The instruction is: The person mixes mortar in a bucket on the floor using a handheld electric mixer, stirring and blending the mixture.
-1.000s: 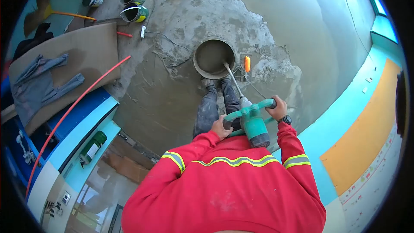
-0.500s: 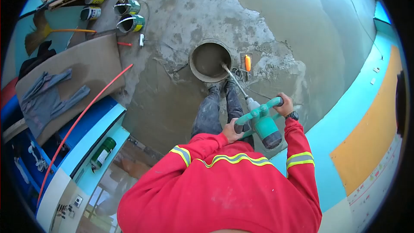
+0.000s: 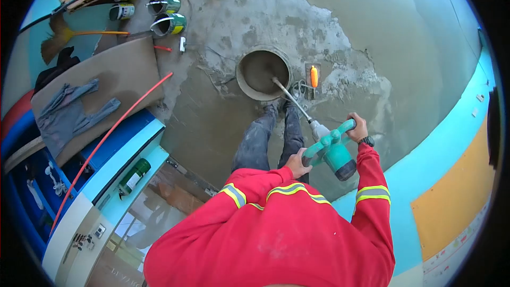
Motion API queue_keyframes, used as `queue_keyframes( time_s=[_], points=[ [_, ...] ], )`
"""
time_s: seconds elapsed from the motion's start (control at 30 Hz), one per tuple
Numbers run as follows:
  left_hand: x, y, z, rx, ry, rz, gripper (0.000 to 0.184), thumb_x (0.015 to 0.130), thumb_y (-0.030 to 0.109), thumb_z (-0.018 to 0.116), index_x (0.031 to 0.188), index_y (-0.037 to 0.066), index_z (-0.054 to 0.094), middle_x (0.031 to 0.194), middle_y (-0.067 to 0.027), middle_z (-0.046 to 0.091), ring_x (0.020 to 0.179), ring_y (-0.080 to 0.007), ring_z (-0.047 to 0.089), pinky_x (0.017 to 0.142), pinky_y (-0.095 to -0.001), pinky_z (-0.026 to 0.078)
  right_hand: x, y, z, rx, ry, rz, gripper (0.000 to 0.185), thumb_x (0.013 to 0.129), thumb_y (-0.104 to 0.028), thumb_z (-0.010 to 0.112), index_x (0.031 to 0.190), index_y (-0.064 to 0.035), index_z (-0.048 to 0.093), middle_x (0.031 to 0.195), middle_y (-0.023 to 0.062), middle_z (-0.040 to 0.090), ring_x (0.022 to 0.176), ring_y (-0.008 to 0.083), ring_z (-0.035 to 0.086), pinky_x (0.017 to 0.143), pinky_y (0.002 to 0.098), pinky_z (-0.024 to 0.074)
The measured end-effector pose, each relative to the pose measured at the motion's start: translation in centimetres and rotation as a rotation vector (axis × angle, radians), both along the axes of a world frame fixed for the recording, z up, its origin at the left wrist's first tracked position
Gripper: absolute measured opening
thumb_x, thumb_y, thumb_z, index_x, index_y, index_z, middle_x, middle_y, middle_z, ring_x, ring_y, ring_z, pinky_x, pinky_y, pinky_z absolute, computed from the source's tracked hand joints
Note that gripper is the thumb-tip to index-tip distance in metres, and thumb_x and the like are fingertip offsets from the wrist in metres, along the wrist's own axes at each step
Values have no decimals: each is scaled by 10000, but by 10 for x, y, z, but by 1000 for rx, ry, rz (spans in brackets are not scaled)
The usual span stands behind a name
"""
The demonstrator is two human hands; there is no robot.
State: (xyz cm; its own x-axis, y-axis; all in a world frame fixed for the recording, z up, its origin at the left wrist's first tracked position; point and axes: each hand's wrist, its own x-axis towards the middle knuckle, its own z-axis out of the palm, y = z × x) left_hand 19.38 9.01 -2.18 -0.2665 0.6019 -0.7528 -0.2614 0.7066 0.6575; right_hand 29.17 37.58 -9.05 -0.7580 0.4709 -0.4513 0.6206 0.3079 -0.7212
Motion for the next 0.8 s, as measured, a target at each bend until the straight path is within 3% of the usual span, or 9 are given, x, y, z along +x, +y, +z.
queue_keyframes(
  time_s=[0.4,0.67,0.7,0.8],
  points=[
    [-12,43,9,11,55,15,611,633,200,759,1130,46,438,926,-163,620,886,-299,621,785,-376,472,-15,37,-6,65,15,25,308,573,-146,697,839,-63,564,715,142,606,712,343,613,654,384,475],
    [-29,41,15,-32,60,-145,629,632,222,749,1137,35,423,911,-213,615,889,-379,603,765,-413,477,11,12,-19,63,37,-101,273,586,-107,674,826,-50,557,671,120,583,638,267,612,621,335,465],
    [-30,39,14,-24,81,-170,631,634,231,746,1137,33,420,908,-225,614,887,-392,599,764,-421,476,15,10,-22,29,6,-111,286,584,-96,677,837,-47,555,661,105,569,630,214,597,620,314,460],
    [-40,44,18,-37,43,-222,635,628,225,730,1141,25,414,887,-247,609,871,-408,593,760,-434,472,25,-1,-27,-42,-25,-203,304,573,-99,680,848,-51,561,707,120,600,695,255,624,662,328,473]
  ],
)
